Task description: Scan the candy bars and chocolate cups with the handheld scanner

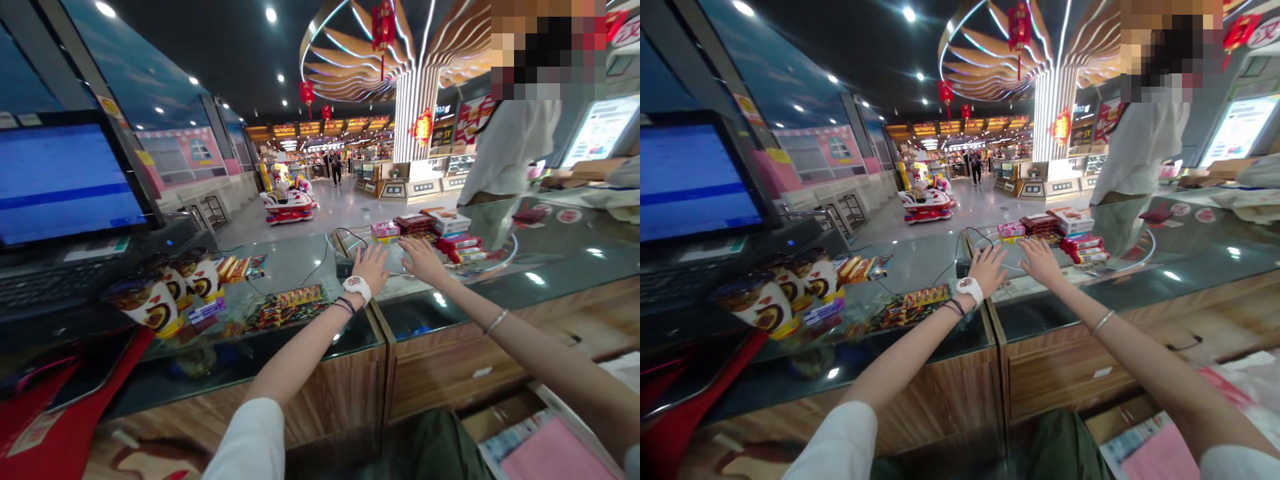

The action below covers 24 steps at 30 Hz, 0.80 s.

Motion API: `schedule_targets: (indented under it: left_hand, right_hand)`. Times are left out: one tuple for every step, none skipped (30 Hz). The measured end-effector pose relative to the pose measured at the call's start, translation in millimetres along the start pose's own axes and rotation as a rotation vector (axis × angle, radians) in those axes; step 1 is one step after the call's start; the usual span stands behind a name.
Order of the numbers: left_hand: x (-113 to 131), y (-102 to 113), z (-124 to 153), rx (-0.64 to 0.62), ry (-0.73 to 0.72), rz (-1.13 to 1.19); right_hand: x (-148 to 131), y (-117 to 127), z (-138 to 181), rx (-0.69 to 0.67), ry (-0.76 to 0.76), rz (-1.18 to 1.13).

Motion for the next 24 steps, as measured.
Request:
schedule_targets:
  left_hand:
    - [4, -4, -9, -0.001, -0.010, 0.003]
    - [8, -9, -18, -0.006, -0.017, 0.006]
    - [11, -13, -26, -0.013, -0.020, 0.008]
    - [13, -18, -34, -0.021, -0.020, 0.012]
    - [15, -23, -42, -0.029, -0.015, 0.016]
    - [16, -29, -50, -0.032, -0.008, 0.022]
    - [16, -34, -57, -0.031, -0.002, 0.030]
    - [17, -40, -64, -0.026, 0.003, 0.038]
    - [17, -45, -71, -0.018, 0.007, 0.046]
    - [17, -50, -77, -0.012, 0.010, 0.053]
    - [17, -55, -83, -0.009, 0.011, 0.057]
    - [17, -59, -89, -0.009, 0.012, 0.059]
    - [17, -64, -95, -0.010, 0.013, 0.059]
    - [18, -68, -100, -0.013, 0.017, 0.059]
    - [17, -72, -106, -0.015, 0.023, 0.058]
    - [17, -75, -111, -0.014, 0.030, 0.059]
    - [17, -78, -115, -0.014, 0.039, 0.062]
    - [16, -81, -120, -0.015, 0.049, 0.067]
    - [15, -84, -124, -0.016, 0.058, 0.073]
    - [13, -86, -127, -0.019, 0.065, 0.079]
    - [12, -89, -131, -0.022, 0.070, 0.085]
    - [10, -91, -133, -0.024, 0.074, 0.089]
    - [8, -93, -135, -0.025, 0.077, 0.091]
    - [6, -95, -137, -0.025, 0.080, 0.091]
  right_hand:
    - [12, -3, -1, -0.007, -0.014, 0.020]
    - [23, -6, -1, -0.015, -0.027, 0.037]
    - [33, -9, -3, -0.023, -0.038, 0.053]
    - [43, -13, -4, -0.031, -0.047, 0.068]
    - [51, -16, -5, -0.038, -0.056, 0.080]
    - [59, -20, -7, -0.046, -0.065, 0.092]
    - [66, -24, -8, -0.054, -0.074, 0.101]
    - [72, -28, -11, -0.064, -0.083, 0.109]
    - [78, -32, -13, -0.076, -0.091, 0.115]
    - [83, -36, -16, -0.090, -0.101, 0.118]
    - [88, -40, -19, -0.104, -0.113, 0.118]
    - [93, -43, -23, -0.120, -0.126, 0.117]
    - [97, -47, -26, -0.137, -0.141, 0.114]
    - [101, -50, -30, -0.154, -0.159, 0.110]
    - [104, -53, -34, -0.172, -0.176, 0.105]
    - [107, -56, -37, -0.187, -0.190, 0.099]
    - [108, -59, -40, -0.197, -0.201, 0.093]
    - [109, -61, -42, -0.202, -0.209, 0.088]
    - [109, -62, -43, -0.205, -0.215, 0.082]
    - [109, -64, -43, -0.207, -0.218, 0.076]
    - [108, -66, -43, -0.215, -0.220, 0.069]
    - [106, -69, -42, -0.228, -0.216, 0.061]
    - [104, -71, -41, -0.238, -0.210, 0.056]
    - [102, -72, -40, -0.249, -0.203, 0.053]
Point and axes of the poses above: each hand's wrist, its own z-axis away from the middle knuckle, its own y-axis out of the back of the hand, x = y × z, the point moved 4 cm from there along -z, towards the middle knuckle, and after that the axes turned 13 degrees about z, right-handed, at the moved point
